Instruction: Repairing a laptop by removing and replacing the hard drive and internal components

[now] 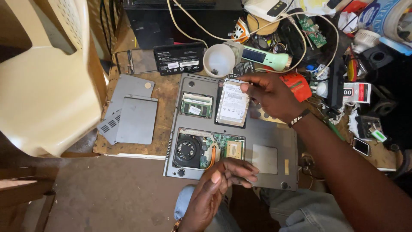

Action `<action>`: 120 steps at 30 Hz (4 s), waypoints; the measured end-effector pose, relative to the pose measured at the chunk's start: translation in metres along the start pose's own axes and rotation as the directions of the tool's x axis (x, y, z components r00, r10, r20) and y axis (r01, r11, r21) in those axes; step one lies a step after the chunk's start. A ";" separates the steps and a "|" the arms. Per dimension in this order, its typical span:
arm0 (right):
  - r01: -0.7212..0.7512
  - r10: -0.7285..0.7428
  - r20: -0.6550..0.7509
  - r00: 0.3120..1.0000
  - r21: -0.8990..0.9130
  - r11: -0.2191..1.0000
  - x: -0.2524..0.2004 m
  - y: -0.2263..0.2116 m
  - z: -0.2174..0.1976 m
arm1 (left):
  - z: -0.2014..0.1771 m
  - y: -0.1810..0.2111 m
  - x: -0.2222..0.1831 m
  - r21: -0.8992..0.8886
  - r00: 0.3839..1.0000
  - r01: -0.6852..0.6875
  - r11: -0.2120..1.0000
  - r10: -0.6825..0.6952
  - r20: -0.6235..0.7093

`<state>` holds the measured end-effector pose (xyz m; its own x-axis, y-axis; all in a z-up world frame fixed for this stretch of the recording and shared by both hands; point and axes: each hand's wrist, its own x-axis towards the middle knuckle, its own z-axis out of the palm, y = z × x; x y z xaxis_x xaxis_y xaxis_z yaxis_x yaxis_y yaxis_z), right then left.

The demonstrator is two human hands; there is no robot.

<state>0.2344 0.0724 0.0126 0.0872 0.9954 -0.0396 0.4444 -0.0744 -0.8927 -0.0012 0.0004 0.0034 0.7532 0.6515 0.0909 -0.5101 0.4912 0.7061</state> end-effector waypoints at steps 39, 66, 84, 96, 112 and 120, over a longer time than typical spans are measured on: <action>-0.012 0.014 0.041 0.999 -0.052 0.999 0.000 -0.006 -0.001 | 0.002 0.003 0.000 0.013 1.000 0.007 1.000 -0.007 0.004; 0.226 -0.229 0.052 0.972 -0.475 0.851 -0.002 0.011 -0.004 | 0.004 0.004 0.000 0.029 1.000 -0.013 1.000 0.013 -0.003; 0.265 -0.229 0.134 0.964 -0.532 0.804 -0.004 0.008 -0.003 | 0.007 0.008 0.001 0.027 0.999 0.030 0.999 -0.029 -0.022; 0.471 -0.417 0.291 0.861 -0.765 0.439 -0.020 0.002 0.006 | 0.005 0.005 0.002 0.037 0.999 0.016 0.999 -0.014 -0.035; 0.246 -0.353 0.004 0.936 -0.724 0.645 -0.007 0.028 0.000 | -0.017 0.005 -0.009 0.667 0.531 0.570 0.479 -0.835 0.146; 0.193 -0.213 0.013 0.977 -0.482 0.855 0.002 0.011 -0.015 | -0.007 0.023 0.007 0.560 0.533 0.793 0.242 -0.721 -0.443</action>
<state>0.2526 0.0731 0.0089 -0.0209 0.9890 0.1463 0.8263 0.0994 -0.5543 -0.0105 0.0203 0.0157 0.5848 0.2494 -0.7719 0.7062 0.3117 0.6357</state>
